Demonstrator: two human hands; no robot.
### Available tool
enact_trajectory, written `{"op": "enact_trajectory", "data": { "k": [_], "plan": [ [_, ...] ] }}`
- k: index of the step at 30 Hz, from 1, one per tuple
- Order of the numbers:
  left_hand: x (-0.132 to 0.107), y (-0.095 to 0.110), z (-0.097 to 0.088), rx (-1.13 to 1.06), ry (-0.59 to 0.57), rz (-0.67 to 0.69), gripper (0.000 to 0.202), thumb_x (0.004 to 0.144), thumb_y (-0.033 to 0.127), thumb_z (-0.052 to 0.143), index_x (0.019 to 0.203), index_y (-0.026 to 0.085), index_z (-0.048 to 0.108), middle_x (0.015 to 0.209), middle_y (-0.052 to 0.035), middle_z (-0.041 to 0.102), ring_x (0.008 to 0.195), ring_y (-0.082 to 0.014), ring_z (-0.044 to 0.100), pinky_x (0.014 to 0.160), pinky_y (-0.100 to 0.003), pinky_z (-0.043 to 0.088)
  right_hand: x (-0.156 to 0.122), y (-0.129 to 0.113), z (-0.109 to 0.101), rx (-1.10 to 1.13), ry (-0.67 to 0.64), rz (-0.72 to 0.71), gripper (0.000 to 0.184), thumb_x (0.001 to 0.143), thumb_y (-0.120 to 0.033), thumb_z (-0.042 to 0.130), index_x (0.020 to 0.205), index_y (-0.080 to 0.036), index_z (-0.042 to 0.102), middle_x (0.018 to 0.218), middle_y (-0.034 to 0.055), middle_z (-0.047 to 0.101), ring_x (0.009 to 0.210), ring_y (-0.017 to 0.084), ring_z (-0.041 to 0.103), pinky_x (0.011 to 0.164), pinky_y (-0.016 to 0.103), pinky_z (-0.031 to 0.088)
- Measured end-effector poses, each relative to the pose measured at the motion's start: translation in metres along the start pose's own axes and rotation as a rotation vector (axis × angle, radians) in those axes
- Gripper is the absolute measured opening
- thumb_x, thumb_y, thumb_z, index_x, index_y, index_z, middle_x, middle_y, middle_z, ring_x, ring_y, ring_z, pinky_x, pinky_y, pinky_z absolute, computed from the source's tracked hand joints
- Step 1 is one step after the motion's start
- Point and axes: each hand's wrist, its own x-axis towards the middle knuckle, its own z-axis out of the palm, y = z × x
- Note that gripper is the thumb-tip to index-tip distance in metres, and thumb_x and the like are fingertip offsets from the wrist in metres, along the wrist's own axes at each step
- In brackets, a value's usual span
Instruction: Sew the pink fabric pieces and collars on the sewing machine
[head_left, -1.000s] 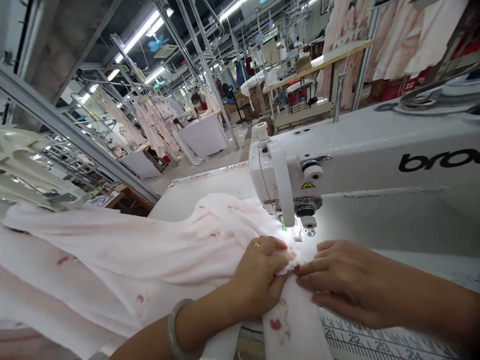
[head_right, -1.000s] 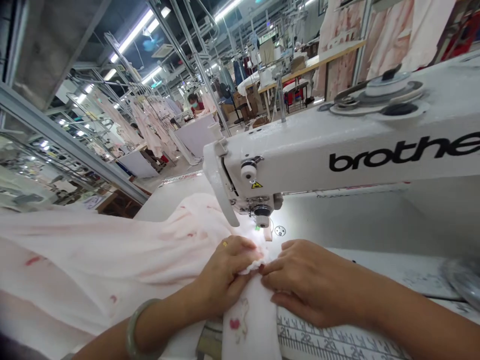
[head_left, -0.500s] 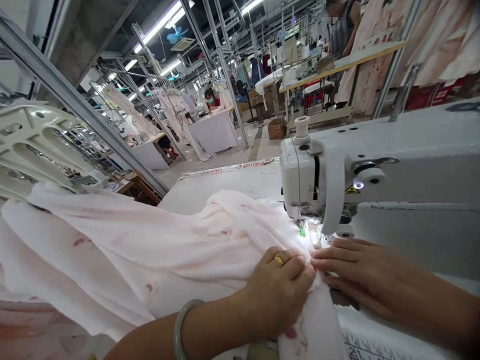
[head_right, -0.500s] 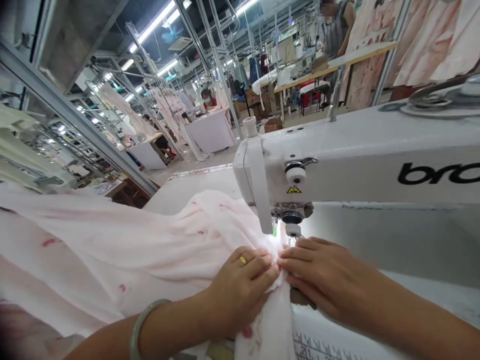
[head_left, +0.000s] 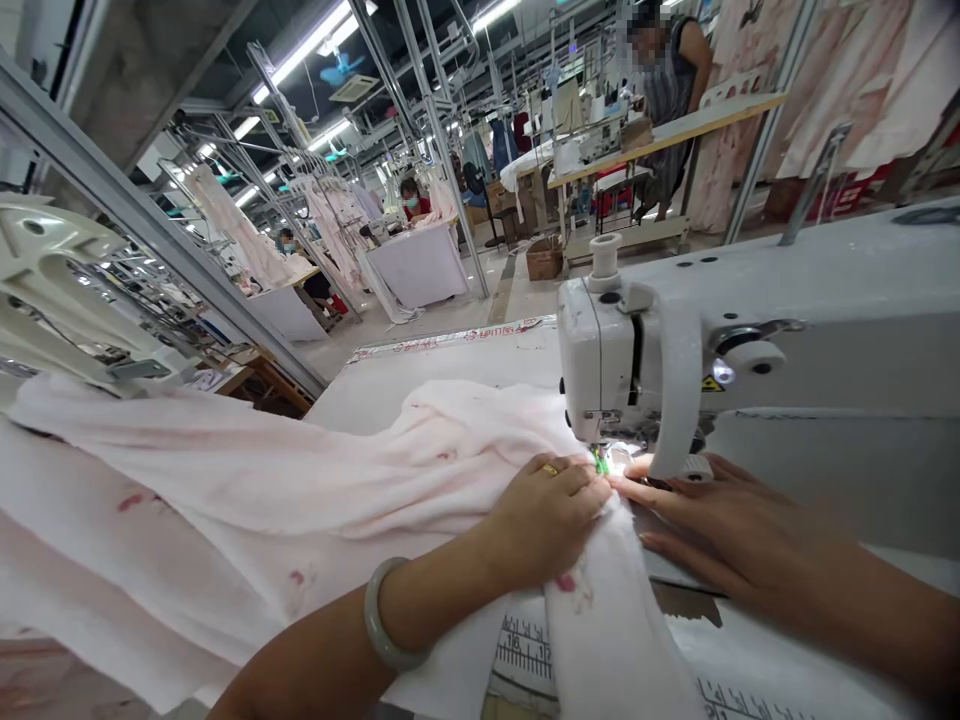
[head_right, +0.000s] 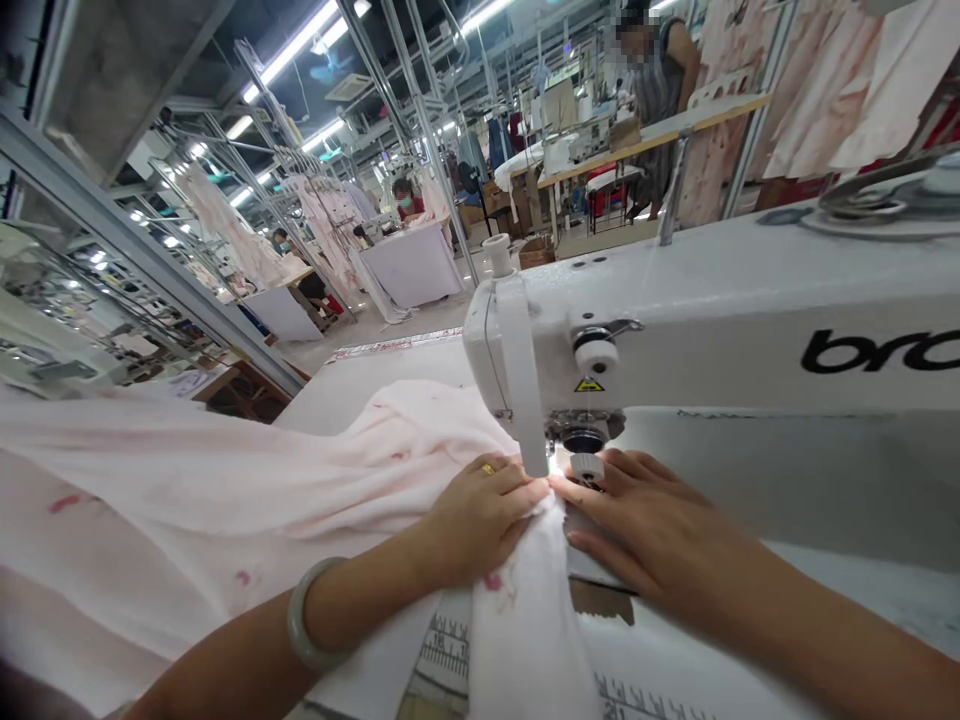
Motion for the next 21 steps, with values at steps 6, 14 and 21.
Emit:
{"op": "enact_trajectory", "data": {
  "k": [6, 14, 21],
  "plan": [
    [-0.002, 0.002, 0.0, -0.046, 0.005, -0.022, 0.03, 0.115, 0.018, 0.053, 0.139, 0.014, 0.071, 0.132, -0.0127, 0.081, 0.133, -0.0276, 0.074, 0.119, -0.042, 0.056, 0.001, 0.003, 0.004, 0.023, 0.079, -0.057, 0.043, 0.121, -0.049, 0.05, 0.156, -0.036, 0.071, 0.115, 0.0032, 0.085, 0.094, 0.029, 0.079, 0.094, 0.05, 0.062],
    [0.002, -0.001, -0.001, -0.024, -0.052, -0.056, 0.027, 0.112, 0.018, 0.06, 0.136, 0.016, 0.072, 0.138, -0.0123, 0.08, 0.132, -0.029, 0.075, 0.118, -0.044, 0.058, 0.004, 0.005, 0.009, 0.007, 0.084, -0.035, 0.045, 0.12, -0.048, 0.048, 0.158, -0.036, 0.07, 0.118, 0.0058, 0.083, 0.101, 0.03, 0.077, 0.098, 0.051, 0.061],
    [0.007, -0.001, -0.009, -0.049, -0.099, -0.08, 0.032, 0.115, 0.018, 0.054, 0.141, 0.017, 0.072, 0.144, -0.0133, 0.079, 0.142, -0.0272, 0.072, 0.122, -0.045, 0.057, 0.017, -0.003, -0.007, 0.02, 0.132, 0.032, 0.054, 0.122, -0.05, 0.037, 0.133, -0.026, 0.084, 0.121, 0.0081, 0.085, 0.11, 0.029, 0.079, 0.11, 0.049, 0.057]
  ]
}}
